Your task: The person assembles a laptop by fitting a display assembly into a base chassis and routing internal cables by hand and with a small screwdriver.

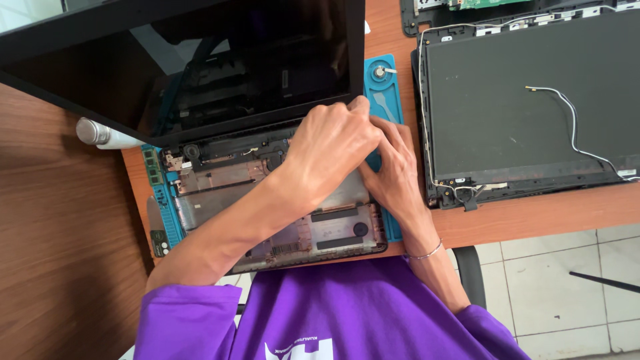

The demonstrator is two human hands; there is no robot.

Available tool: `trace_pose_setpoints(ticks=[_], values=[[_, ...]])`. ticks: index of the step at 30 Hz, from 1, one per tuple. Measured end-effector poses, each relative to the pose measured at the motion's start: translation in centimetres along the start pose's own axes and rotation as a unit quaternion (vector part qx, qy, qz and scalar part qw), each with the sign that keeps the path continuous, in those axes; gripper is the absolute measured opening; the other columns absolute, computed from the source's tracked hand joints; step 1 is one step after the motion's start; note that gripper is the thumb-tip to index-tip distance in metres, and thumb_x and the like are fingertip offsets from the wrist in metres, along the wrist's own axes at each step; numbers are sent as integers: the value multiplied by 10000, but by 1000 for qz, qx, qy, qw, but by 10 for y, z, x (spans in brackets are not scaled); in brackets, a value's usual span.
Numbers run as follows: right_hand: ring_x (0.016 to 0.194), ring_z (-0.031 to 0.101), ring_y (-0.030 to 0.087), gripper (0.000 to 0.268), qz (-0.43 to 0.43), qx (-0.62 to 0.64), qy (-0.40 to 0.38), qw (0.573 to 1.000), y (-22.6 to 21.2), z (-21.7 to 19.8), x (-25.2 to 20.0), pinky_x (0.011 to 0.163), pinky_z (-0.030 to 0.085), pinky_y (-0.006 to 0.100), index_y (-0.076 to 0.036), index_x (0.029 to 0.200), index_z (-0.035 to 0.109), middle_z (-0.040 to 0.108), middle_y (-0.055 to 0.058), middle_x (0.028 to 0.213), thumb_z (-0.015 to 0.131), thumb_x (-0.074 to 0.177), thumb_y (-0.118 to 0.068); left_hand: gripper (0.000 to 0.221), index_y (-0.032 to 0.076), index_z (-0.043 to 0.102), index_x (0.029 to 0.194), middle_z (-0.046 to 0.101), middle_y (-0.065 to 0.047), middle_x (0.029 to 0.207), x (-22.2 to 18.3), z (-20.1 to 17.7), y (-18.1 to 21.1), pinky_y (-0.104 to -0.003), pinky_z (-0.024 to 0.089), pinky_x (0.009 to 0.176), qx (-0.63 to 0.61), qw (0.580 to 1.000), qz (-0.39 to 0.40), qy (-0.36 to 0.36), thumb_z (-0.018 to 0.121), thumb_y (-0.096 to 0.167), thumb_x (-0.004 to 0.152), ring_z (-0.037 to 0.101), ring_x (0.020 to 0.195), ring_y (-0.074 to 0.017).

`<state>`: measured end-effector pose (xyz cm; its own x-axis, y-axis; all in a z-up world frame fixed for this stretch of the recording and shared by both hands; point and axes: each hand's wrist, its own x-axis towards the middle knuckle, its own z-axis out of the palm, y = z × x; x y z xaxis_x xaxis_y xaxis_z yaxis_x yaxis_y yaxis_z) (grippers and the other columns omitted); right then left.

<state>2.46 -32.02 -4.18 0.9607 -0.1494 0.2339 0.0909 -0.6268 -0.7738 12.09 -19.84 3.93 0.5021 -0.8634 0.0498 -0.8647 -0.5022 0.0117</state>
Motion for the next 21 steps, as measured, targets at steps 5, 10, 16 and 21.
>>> trace_pose_setpoints(ticks=[5,10,16,21], values=[[1258,552,365,462,9,11,-4,1000,-3,-2,1,1047,486,434,-10,1291,648,619,124,1376,758,843,-35,116,31,753,749,698,-142,846,-3,-1,1,-319,573,519,1,1000,-10,-2,773,76,644,736,688,-227],[1259,546,382,460,0,-3,-1,1000,0,0,0,1061,476,451,3,1275,647,616,141,1376,755,829,-25,67,67,741,692,704,-106,743,1,-2,4,-313,570,531,15,1000,-2,-21,777,81,637,738,705,-214],[1257,538,409,467,1,-4,0,1000,5,3,-2,1063,468,470,28,1262,641,614,176,1352,765,816,-35,57,98,736,701,705,-58,703,8,4,8,-315,564,547,-1,999,-26,-40,780,67,681,739,722,-204],[1237,562,400,411,-22,2,12,1000,17,6,-6,1045,498,469,4,1204,669,637,186,1331,777,812,-50,133,64,736,729,714,-70,792,10,9,26,-239,555,491,98,994,-42,-33,769,83,601,734,696,-134]])
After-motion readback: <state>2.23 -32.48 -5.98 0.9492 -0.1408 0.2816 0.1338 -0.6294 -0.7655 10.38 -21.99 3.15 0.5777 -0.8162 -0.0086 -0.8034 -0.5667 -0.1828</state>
